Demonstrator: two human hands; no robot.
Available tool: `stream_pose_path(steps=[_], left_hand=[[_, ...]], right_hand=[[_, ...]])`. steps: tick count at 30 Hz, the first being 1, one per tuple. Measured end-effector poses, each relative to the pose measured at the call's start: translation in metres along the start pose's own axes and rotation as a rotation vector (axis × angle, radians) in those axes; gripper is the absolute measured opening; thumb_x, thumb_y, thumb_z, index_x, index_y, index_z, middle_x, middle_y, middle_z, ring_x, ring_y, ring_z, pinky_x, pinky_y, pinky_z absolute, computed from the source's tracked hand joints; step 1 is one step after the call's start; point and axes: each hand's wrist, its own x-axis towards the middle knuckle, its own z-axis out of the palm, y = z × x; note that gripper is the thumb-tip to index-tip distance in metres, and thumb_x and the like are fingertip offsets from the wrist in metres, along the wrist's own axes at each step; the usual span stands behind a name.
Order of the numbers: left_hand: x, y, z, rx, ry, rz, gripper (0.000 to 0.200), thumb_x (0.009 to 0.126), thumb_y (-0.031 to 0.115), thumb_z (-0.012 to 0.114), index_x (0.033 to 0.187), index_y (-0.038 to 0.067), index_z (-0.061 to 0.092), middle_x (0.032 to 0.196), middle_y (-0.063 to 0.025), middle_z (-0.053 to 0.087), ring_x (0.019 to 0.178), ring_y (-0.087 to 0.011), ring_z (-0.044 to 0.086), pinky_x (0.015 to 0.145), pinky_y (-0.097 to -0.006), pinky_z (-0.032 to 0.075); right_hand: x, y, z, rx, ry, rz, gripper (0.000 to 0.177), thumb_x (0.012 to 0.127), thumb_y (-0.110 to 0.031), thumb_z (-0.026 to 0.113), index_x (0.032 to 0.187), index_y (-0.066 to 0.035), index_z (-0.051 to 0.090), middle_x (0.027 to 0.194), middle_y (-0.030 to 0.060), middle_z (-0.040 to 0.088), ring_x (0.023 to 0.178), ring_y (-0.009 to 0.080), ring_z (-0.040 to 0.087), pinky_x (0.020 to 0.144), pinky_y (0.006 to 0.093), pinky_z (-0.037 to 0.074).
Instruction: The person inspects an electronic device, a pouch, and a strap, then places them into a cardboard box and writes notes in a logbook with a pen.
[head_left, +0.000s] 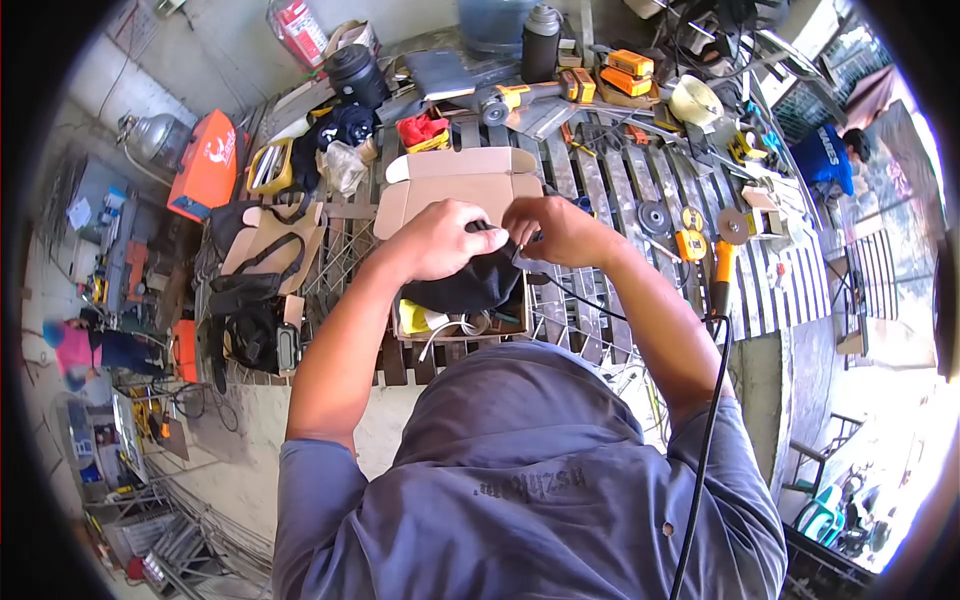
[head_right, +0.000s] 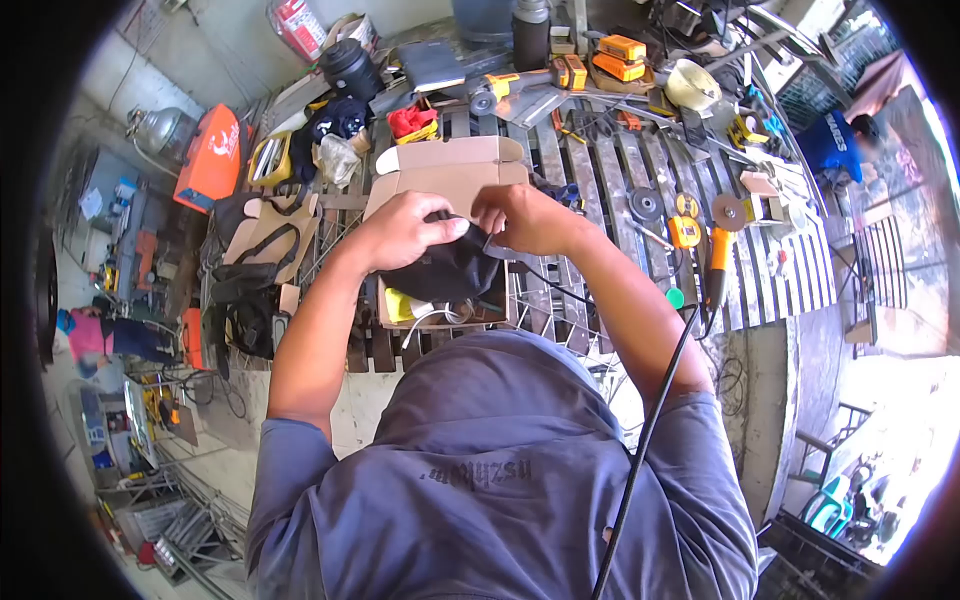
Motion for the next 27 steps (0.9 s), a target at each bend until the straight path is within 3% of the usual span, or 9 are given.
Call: stream_pose_path(steps=[2, 4, 9, 13, 14, 17, 18, 22, 27], left_hand=[[-0.001, -0.005, -0.004, -0.075, 0.068, 0.093, 0.038, 0.105, 0.035, 0.072, 0.103, -0.003, 0.077, 0.085, -0.0044, 0.072, 0.08, -0.0119, 0.063, 0.076, -0.0338, 0.052], [0.0, -0.011, -0.013, -0.127, 0.084, 0.072, 0.035, 0.104, 0.032, 0.071, 0.1, -0.002, 0.076, 0.082, -0.0015, 0.067, 0.077, -0.0096, 0.06, 0.071, -0.0318, 0.049], [-0.002, -0.019, -0.018, -0.259, 0.1, -0.012, 0.03, 0.103, 0.03, 0.071, 0.093, 0.002, 0.073, 0.077, 0.0032, 0.059, 0.068, -0.0051, 0.052, 0.058, -0.0294, 0.041], [-0.009, -0.022, -0.023, 0.002, 0.124, -0.021, 0.026, 0.103, 0.026, 0.069, 0.097, 0.001, 0.073, 0.08, -0.0017, 0.065, 0.071, -0.0103, 0.06, 0.064, -0.033, 0.05], [-0.013, -0.022, -0.023, 0.041, 0.133, -0.024, 0.024, 0.102, 0.024, 0.068, 0.099, 0.0, 0.072, 0.081, -0.0043, 0.067, 0.072, -0.0132, 0.063, 0.067, -0.0345, 0.052], [-0.012, -0.029, -0.022, 0.166, 0.101, -0.015, 0.022, 0.101, 0.018, 0.064, 0.108, -0.001, 0.071, 0.09, -0.0144, 0.074, 0.083, -0.0263, 0.071, 0.08, -0.0404, 0.057], [-0.013, -0.032, -0.021, 0.21, 0.079, -0.012, 0.022, 0.1, 0.016, 0.062, 0.112, -0.001, 0.071, 0.094, -0.0182, 0.076, 0.088, -0.0313, 0.074, 0.085, -0.0425, 0.058], [-0.016, -0.021, -0.013, 0.274, 0.049, -0.045, 0.031, 0.101, 0.016, 0.058, 0.127, 0.001, 0.067, 0.114, -0.027, 0.075, 0.111, -0.0441, 0.072, 0.098, -0.0477, 0.056], [-0.024, -0.022, -0.014, 0.278, 0.036, 0.01, 0.031, 0.097, 0.012, 0.065, 0.127, 0.003, 0.067, 0.112, -0.022, 0.076, 0.105, -0.0391, 0.073, 0.096, -0.0462, 0.057]], right_hand=[[-0.005, 0.017, 0.006, -0.021, -0.056, 0.031, 0.043, 0.077, 0.007, 0.085, 0.118, 0.001, 0.074, 0.11, 0.0137, 0.081, 0.104, 0.0273, 0.079, 0.096, 0.0397, 0.062], [-0.006, 0.032, 0.012, -0.051, -0.13, 0.087, 0.035, 0.08, 0.0, 0.088, 0.113, 0.0, 0.079, 0.111, 0.0122, 0.083, 0.104, 0.0279, 0.079, 0.097, 0.0405, 0.061], [-0.013, 0.044, 0.025, -0.115, -0.026, 0.071, 0.026, 0.084, -0.006, 0.086, 0.107, 0.002, 0.078, 0.103, 0.0161, 0.081, 0.101, 0.0304, 0.078, 0.093, 0.0411, 0.061], [-0.014, 0.036, 0.018, -0.017, 0.092, 0.058, 0.02, 0.084, -0.005, 0.081, 0.1, 0.003, 0.075, 0.095, 0.0187, 0.078, 0.097, 0.0303, 0.078, 0.088, 0.0416, 0.061], [-0.015, 0.03, 0.012, 0.041, 0.059, 0.126, 0.026, 0.081, -0.009, 0.081, 0.102, 0.004, 0.075, 0.095, 0.0189, 0.077, 0.096, 0.0293, 0.078, 0.087, 0.0403, 0.061], [-0.018, 0.017, 0.011, 0.044, 0.005, 0.047, 0.035, 0.079, -0.012, 0.083, 0.109, 0.004, 0.074, 0.095, 0.0183, 0.077, 0.095, 0.0318, 0.078, 0.089, 0.0403, 0.061], [-0.017, 0.02, 0.02, 0.027, 0.018, 0.067, 0.049, 0.078, -0.018, 0.086, 0.12, 0.004, 0.072, 0.103, 0.0223, 0.079, 0.101, 0.037, 0.079, 0.093, 0.0427, 0.061], [-0.01, 0.032, 0.068, -0.147, 0.141, 0.113, 0.058, 0.083, -0.025, 0.088, 0.13, 0.001, 0.069, 0.113, 0.0271, 0.079, 0.111, 0.0428, 0.077, 0.098, 0.0491, 0.061], [-0.007, 0.038, 0.09, -0.251, 0.28, 0.246, 0.046, 0.089, -0.035, 0.084, 0.126, -0.009, 0.074, 0.109, 0.0193, 0.081, 0.103, 0.0404, 0.078, 0.091, 0.0511, 0.062]])
